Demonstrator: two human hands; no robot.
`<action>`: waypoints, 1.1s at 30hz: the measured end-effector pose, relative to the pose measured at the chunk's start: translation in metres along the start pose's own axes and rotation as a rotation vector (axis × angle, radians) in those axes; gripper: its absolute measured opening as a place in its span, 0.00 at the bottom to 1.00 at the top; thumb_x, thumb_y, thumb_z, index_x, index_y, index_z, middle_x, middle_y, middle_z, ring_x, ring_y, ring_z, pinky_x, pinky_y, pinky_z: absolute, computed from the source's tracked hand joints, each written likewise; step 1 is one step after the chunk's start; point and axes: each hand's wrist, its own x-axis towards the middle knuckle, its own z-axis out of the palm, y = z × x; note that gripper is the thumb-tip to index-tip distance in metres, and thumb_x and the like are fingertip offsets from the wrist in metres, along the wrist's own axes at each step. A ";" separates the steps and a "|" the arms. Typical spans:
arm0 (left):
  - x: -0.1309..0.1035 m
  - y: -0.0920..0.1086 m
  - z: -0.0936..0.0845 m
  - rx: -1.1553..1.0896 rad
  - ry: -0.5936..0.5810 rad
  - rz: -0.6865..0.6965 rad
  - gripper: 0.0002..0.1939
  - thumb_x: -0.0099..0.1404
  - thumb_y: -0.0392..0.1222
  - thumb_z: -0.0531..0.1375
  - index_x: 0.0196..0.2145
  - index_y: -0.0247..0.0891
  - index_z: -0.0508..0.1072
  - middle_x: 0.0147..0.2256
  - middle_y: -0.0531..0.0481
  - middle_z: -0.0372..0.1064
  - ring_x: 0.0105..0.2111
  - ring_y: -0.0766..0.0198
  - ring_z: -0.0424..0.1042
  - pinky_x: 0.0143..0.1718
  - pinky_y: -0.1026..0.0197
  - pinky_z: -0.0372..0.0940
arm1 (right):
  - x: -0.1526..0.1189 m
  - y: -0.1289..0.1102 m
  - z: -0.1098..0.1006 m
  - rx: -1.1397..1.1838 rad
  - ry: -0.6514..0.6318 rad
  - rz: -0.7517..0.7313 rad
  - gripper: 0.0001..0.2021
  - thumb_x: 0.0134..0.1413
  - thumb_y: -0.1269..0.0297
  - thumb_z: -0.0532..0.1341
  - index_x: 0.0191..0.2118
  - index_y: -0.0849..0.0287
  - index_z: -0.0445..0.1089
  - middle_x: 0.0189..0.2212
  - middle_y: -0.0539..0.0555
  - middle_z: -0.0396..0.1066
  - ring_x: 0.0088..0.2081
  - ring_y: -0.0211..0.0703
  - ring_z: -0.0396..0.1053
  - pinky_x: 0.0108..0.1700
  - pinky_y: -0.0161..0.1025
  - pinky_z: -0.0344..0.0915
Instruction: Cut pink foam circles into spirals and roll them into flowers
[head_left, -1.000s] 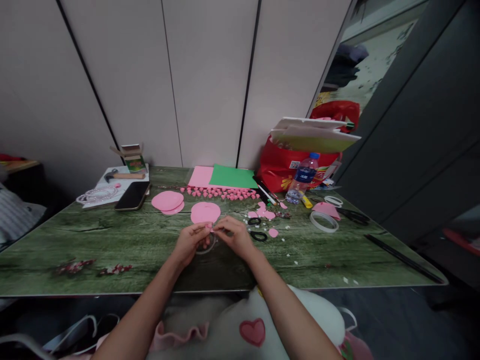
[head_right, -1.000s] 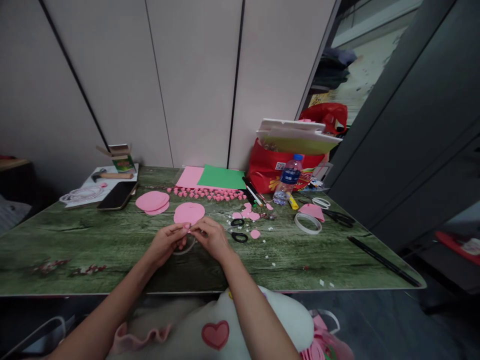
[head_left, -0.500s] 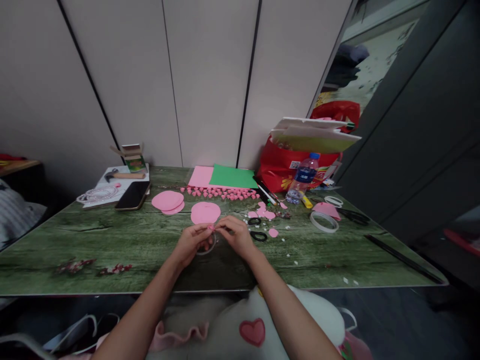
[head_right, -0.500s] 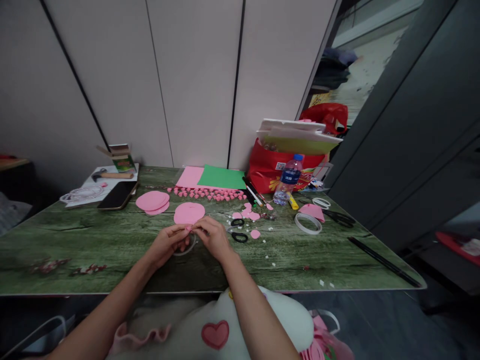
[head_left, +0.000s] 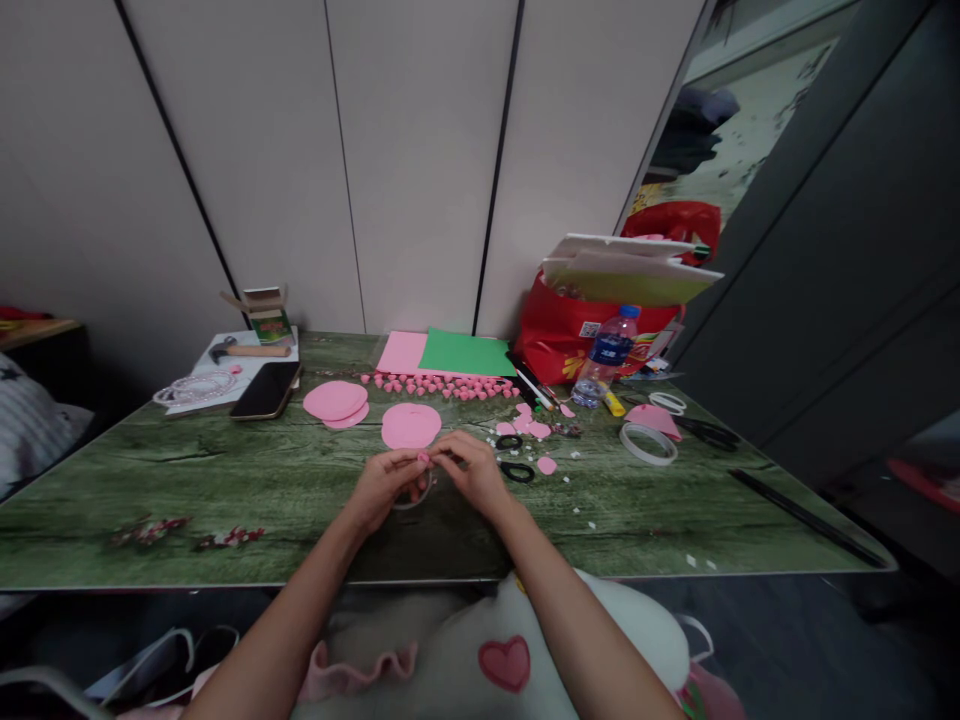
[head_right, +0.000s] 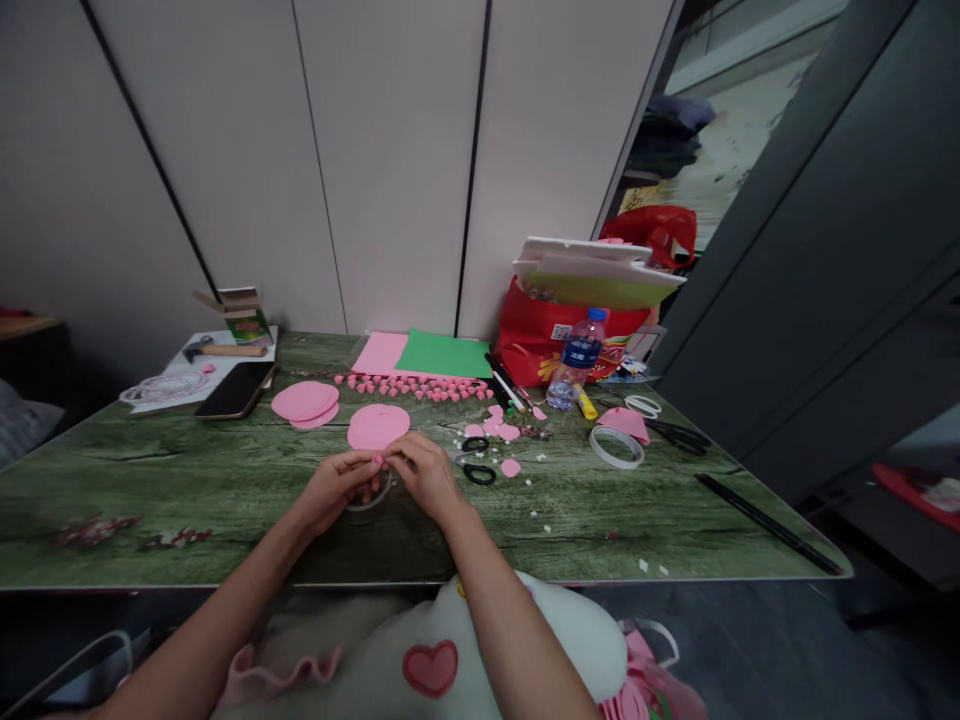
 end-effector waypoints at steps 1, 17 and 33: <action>0.000 0.000 0.000 0.001 0.002 -0.001 0.15 0.48 0.44 0.62 0.32 0.31 0.72 0.19 0.51 0.64 0.19 0.71 0.61 0.18 0.69 0.55 | 0.000 0.000 0.000 0.004 0.000 0.001 0.06 0.50 0.67 0.54 0.32 0.57 0.69 0.29 0.53 0.68 0.33 0.39 0.65 0.35 0.36 0.62; 0.001 -0.001 0.000 0.022 0.062 0.011 0.13 0.47 0.43 0.62 0.30 0.31 0.73 0.18 0.51 0.65 0.18 0.71 0.61 0.18 0.68 0.56 | -0.001 -0.001 0.001 0.020 0.002 0.016 0.08 0.49 0.66 0.55 0.34 0.56 0.70 0.29 0.53 0.68 0.30 0.37 0.65 0.30 0.33 0.63; 0.004 -0.003 0.002 0.083 0.091 0.052 0.15 0.49 0.44 0.61 0.32 0.32 0.73 0.18 0.52 0.64 0.17 0.71 0.61 0.17 0.69 0.56 | -0.005 0.002 0.007 -0.137 -0.067 0.041 0.07 0.49 0.66 0.55 0.36 0.58 0.66 0.28 0.52 0.65 0.27 0.35 0.64 0.30 0.32 0.62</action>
